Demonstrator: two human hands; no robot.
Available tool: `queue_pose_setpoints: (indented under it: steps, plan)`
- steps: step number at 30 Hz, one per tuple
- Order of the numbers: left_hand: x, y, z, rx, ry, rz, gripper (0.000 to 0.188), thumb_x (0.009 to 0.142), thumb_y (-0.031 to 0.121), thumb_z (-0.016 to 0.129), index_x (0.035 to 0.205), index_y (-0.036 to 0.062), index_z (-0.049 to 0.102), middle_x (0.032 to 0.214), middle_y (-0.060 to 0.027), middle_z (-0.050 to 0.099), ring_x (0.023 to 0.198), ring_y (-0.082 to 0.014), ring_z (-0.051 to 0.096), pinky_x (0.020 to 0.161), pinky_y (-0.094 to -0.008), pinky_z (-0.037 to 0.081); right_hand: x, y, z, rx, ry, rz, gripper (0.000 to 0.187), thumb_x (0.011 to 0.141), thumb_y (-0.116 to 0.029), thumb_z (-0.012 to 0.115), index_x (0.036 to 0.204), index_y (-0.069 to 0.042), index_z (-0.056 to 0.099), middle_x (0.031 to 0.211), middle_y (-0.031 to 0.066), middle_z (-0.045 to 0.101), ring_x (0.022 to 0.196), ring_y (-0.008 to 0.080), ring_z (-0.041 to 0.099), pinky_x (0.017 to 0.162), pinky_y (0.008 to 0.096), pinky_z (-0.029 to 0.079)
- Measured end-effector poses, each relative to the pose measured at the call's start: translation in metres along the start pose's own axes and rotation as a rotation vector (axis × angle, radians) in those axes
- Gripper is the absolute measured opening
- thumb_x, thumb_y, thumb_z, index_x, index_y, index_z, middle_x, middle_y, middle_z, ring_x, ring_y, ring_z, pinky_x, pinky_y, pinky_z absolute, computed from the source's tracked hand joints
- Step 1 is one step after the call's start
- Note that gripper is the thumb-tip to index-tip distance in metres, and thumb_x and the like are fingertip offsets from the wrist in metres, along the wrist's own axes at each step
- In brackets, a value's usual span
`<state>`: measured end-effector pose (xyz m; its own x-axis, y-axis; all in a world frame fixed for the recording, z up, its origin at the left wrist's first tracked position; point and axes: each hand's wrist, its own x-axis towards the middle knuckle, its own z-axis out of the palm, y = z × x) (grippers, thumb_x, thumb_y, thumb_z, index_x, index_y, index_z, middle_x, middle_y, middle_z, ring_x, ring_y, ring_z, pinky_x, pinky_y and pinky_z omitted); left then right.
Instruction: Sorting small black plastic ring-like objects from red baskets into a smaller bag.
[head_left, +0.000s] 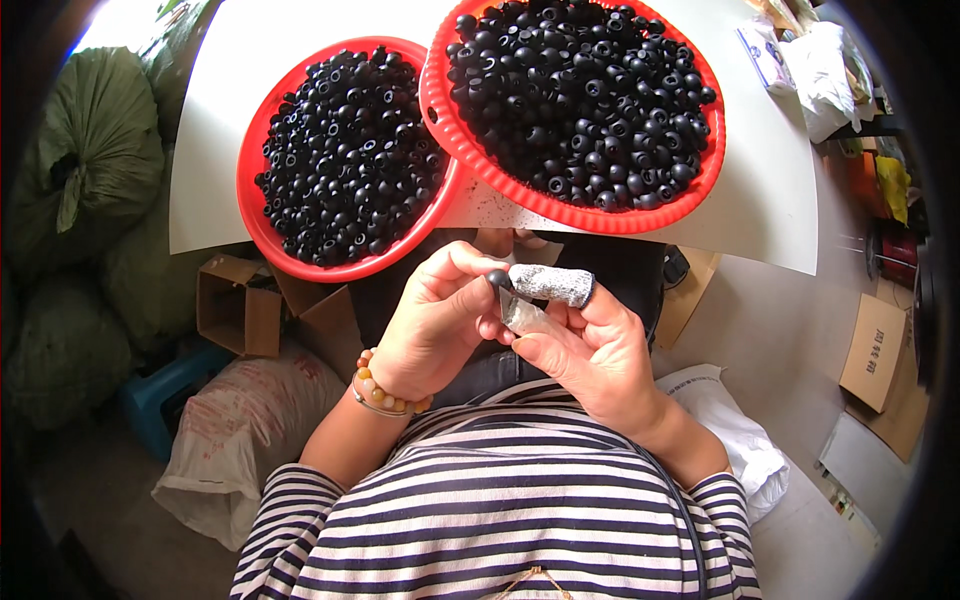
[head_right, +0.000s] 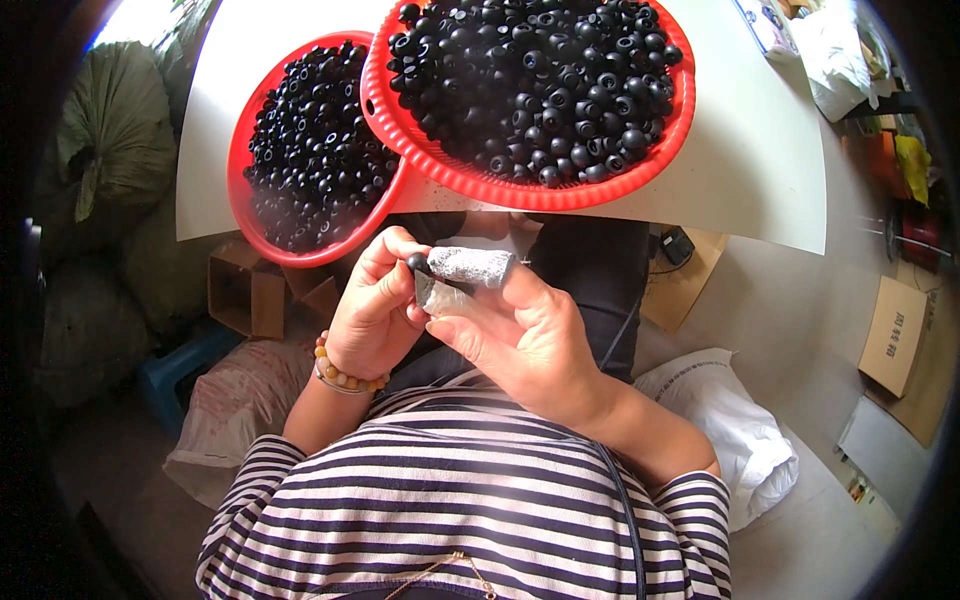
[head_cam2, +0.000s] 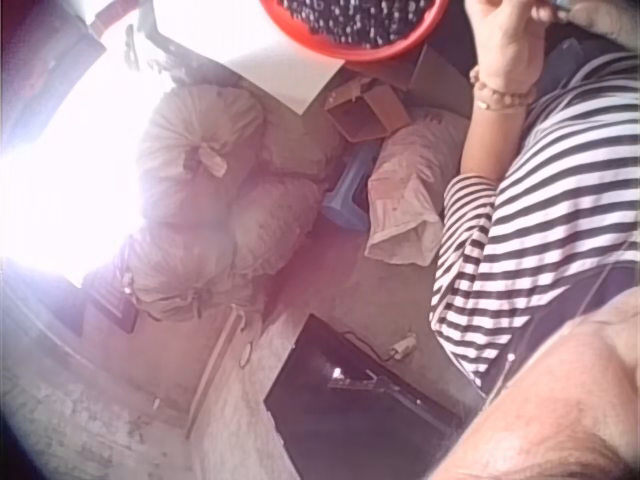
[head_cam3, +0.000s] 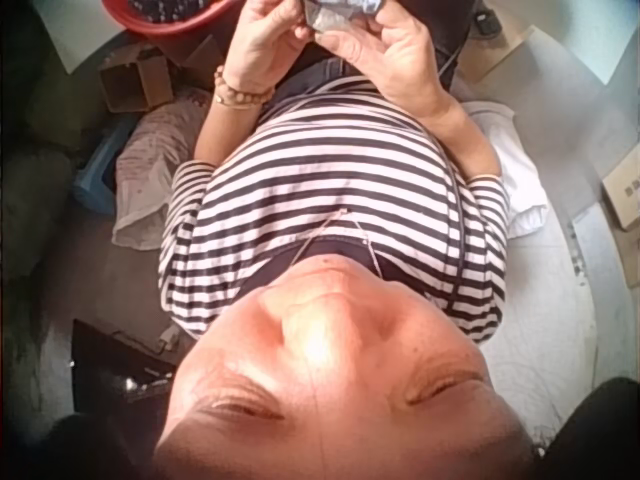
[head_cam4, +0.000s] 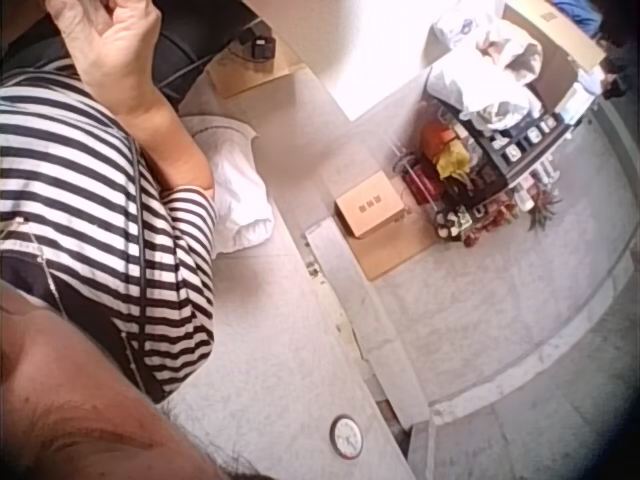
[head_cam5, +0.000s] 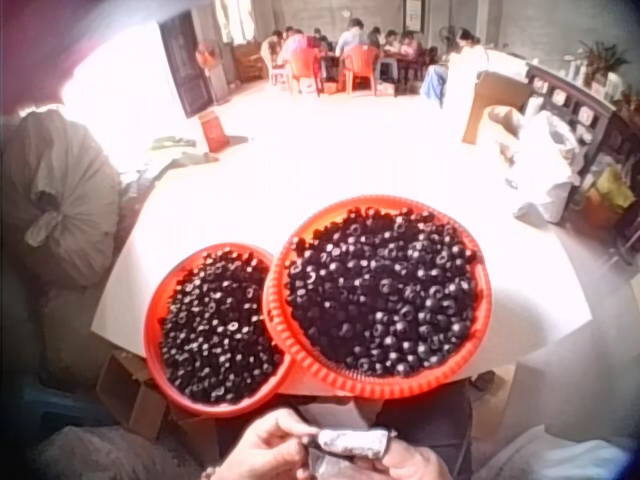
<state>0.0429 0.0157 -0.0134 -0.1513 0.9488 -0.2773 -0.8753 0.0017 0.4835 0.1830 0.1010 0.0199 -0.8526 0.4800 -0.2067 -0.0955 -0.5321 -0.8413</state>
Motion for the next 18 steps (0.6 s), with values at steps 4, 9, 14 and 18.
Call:
queue_pose_setpoints:
  steps: [4, 9, 14, 18]
  plan:
    - [0.0004, -0.0016, -0.0021, 0.022, -0.019, 0.013, 0.017, 0.084, 0.015, 0.057, 0.097, 0.0059, 0.05, 0.089, -0.0056, 0.058, 0.06, -0.0056, 0.052, 0.054, -0.0165, 0.043, -0.0002, -0.0002, 0.0013, 0.024, 0.013, 0.011, 0.036, 0.082, 0.003, 0.054, 0.117, 0.002, 0.044, 0.105, 0.0089, 0.057, 0.094, 0.0119, 0.055, 0.086, 0.0249, 0.042]
    - [0.0001, 0.0004, 0.0021, -0.024, 0.011, -0.003, 0.008, 0.086, 0.008, 0.051, 0.094, 0.0052, 0.052, 0.083, -0.0051, 0.056, 0.064, -0.008, 0.051, 0.062, -0.0245, 0.048, 0.0002, 0.0006, 0.0009, 0.013, 0.013, -0.001, 0.035, 0.082, 0.003, 0.054, 0.116, 0.002, 0.044, 0.104, 0.0088, 0.057, 0.094, 0.0116, 0.055, 0.086, 0.0251, 0.042]
    - [0.0001, -0.0015, 0.0005, -0.042, 0.011, 0.005, 0.009, 0.087, 0.007, 0.049, 0.095, 0.0061, 0.051, 0.084, -0.0053, 0.056, 0.063, -0.0081, 0.051, 0.063, -0.026, 0.05, 0.0001, 0.0027, -0.0003, 0.007, 0.008, -0.01, 0.035, 0.082, 0.003, 0.054, 0.116, 0.002, 0.044, 0.104, 0.0087, 0.057, 0.094, 0.0115, 0.055, 0.086, 0.0252, 0.042]
    - [0.0006, -0.002, -0.0002, -0.05, 0.005, -0.009, 0.008, 0.087, 0.007, 0.05, 0.095, 0.0064, 0.051, 0.086, -0.0061, 0.056, 0.064, -0.0081, 0.052, 0.063, -0.0261, 0.05, -0.0002, 0.0029, -0.0005, 0.021, 0.009, -0.007, 0.035, 0.083, 0.003, 0.053, 0.116, 0.002, 0.044, 0.104, 0.0085, 0.057, 0.094, 0.0116, 0.055, 0.086, 0.0253, 0.042]
